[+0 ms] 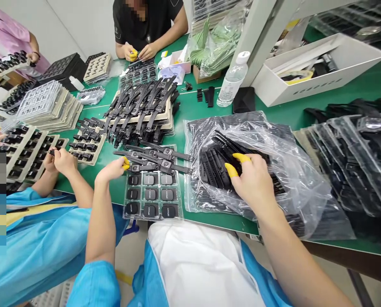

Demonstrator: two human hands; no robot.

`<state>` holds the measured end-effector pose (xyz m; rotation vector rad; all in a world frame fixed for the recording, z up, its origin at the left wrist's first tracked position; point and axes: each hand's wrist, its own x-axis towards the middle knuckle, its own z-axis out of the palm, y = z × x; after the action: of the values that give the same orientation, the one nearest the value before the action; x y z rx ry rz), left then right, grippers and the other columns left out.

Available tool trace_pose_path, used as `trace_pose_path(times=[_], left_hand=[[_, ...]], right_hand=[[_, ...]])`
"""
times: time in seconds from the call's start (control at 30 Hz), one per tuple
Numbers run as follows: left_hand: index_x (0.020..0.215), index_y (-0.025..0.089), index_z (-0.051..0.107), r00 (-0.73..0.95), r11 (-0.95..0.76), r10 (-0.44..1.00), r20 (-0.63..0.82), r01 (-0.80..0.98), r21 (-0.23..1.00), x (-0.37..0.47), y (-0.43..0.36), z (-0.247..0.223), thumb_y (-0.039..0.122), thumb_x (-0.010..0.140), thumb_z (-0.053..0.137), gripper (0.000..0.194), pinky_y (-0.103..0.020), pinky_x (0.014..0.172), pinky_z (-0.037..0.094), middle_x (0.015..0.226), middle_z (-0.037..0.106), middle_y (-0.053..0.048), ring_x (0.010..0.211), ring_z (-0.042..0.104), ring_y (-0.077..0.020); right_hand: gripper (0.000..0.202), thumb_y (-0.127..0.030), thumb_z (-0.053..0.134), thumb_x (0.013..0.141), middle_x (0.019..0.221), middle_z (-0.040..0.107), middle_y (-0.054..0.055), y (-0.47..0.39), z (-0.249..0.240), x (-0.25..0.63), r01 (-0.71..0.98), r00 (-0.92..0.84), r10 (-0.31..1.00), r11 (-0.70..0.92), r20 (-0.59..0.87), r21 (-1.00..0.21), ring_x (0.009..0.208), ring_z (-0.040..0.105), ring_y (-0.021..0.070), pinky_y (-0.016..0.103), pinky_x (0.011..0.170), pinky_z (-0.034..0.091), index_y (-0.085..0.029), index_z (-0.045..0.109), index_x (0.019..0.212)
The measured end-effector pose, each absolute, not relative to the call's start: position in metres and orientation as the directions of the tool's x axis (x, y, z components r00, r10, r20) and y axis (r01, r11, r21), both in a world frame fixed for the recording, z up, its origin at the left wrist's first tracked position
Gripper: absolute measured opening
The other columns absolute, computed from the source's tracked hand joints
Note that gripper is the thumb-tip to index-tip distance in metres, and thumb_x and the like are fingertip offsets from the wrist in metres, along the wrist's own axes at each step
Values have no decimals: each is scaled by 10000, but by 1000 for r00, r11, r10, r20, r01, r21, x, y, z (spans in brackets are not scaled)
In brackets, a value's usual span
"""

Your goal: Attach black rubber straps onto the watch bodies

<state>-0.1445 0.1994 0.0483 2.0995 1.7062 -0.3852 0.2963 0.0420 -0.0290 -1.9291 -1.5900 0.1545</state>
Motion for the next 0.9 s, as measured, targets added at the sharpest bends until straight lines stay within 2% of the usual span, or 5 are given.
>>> trace_pose_path(times=[0.17,0.37,0.53,0.7,0.9], left_hand=[[994,207,614,139,-118,915,-379,990,79,-141,210,46,203,929,606,65,-377,945,491,1010,737,-66,917,663,-239],[1062,151,615,126,-119,986,-112,991,67,-128,182,48,221,993,516,139,-575,1147,350,1189,659,-179,1221,557,-350],[1158,193,656,523,-501,853,5,815,292,-75,120,31,279,1038,532,193,-419,1064,479,1202,678,-99,1182,582,-262],[1119,158,701,607,-604,794,-17,792,85,-22,80,5,195,1009,553,188,-449,877,494,1187,684,-151,1088,596,-311],[978,128,716,615,-616,788,-36,786,-59,-6,79,1,166,951,583,141,-471,865,472,1001,680,-167,1002,576,-326]], right_hand=[[404,-411,517,1007,1161,601,191,42,-29,299,823,267,928,-78,261,-563,1089,558,381,530,931,497,-168,650,1301],[374,-430,534,997,1113,606,167,46,-35,302,787,290,918,-69,270,-613,1025,603,349,513,917,516,-179,668,1240],[320,-436,568,974,1086,618,139,48,-36,304,764,305,912,-61,276,-642,961,633,316,478,868,540,-202,668,1167],[306,-450,570,976,1058,644,119,48,-37,307,727,298,916,-36,268,-685,906,640,286,459,843,550,-216,669,1148],[369,-507,590,964,1075,647,110,45,-43,312,635,301,934,-45,193,-772,903,641,271,457,832,562,-211,672,1169]])
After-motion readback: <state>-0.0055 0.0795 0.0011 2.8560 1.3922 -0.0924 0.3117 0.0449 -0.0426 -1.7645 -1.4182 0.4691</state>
